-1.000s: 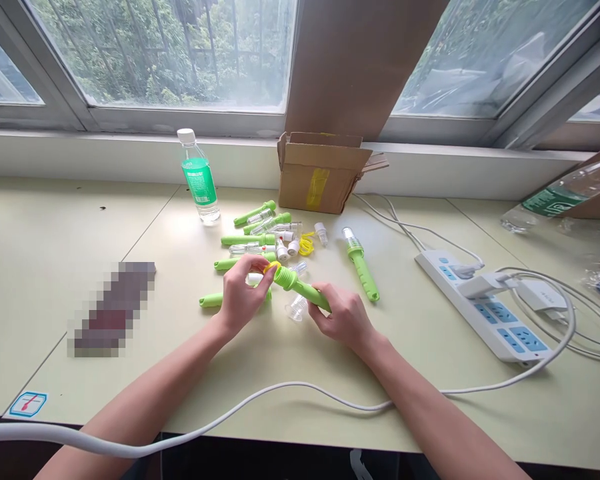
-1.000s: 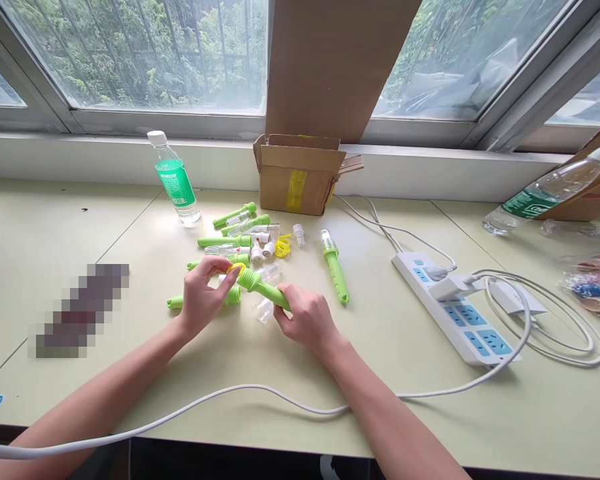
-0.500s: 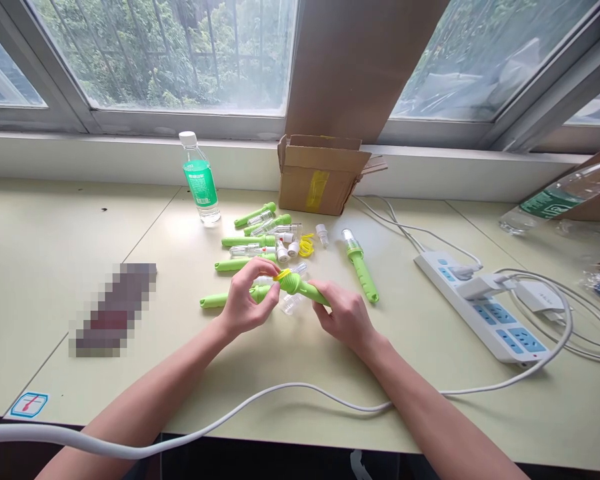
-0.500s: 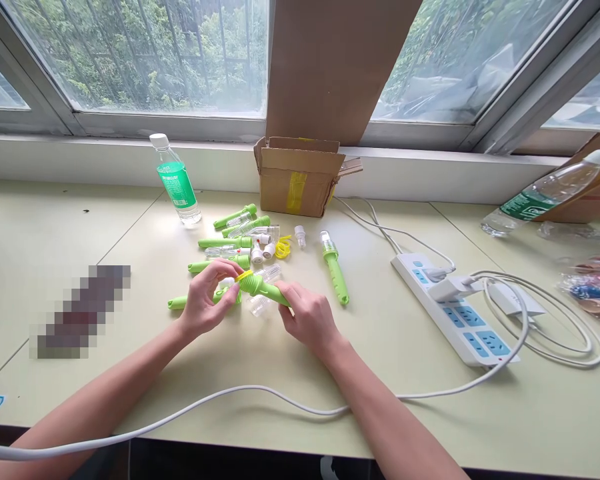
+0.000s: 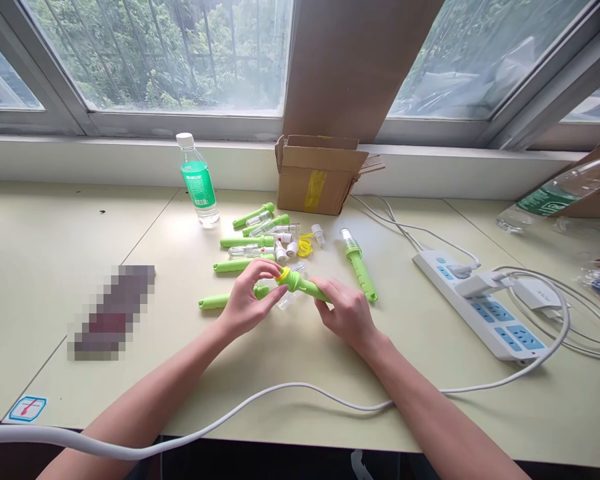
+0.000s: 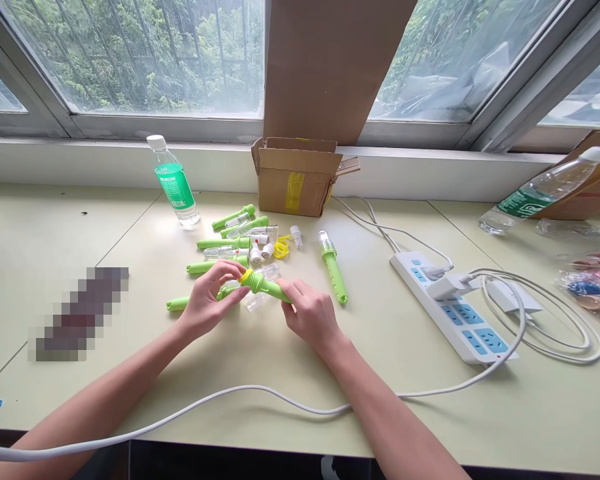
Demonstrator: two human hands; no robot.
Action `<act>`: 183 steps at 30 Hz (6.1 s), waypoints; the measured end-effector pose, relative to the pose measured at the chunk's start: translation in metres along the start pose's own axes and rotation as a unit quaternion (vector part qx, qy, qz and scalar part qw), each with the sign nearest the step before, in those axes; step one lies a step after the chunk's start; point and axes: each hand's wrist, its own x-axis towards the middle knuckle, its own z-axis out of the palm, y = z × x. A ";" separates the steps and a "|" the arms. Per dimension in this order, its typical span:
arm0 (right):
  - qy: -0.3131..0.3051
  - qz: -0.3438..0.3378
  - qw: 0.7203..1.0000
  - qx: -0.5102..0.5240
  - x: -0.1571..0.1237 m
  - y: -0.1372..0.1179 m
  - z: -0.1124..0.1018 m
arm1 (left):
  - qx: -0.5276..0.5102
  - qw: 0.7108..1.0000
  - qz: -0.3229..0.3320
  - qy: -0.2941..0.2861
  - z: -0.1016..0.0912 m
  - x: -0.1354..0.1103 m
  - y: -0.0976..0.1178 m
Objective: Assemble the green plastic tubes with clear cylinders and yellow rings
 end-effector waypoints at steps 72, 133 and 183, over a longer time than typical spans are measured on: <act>-0.033 0.190 0.910 0.366 0.001 -0.027 -0.012 | 0.148 0.974 0.171 0.015 -0.006 0.003 0.008; -0.162 0.379 0.647 0.641 0.005 -0.017 -0.019 | 0.110 0.981 0.146 -0.066 -0.014 0.006 0.018; -0.088 0.257 0.855 0.442 0.006 -0.031 -0.021 | 0.143 0.975 0.159 0.055 -0.002 -0.003 0.005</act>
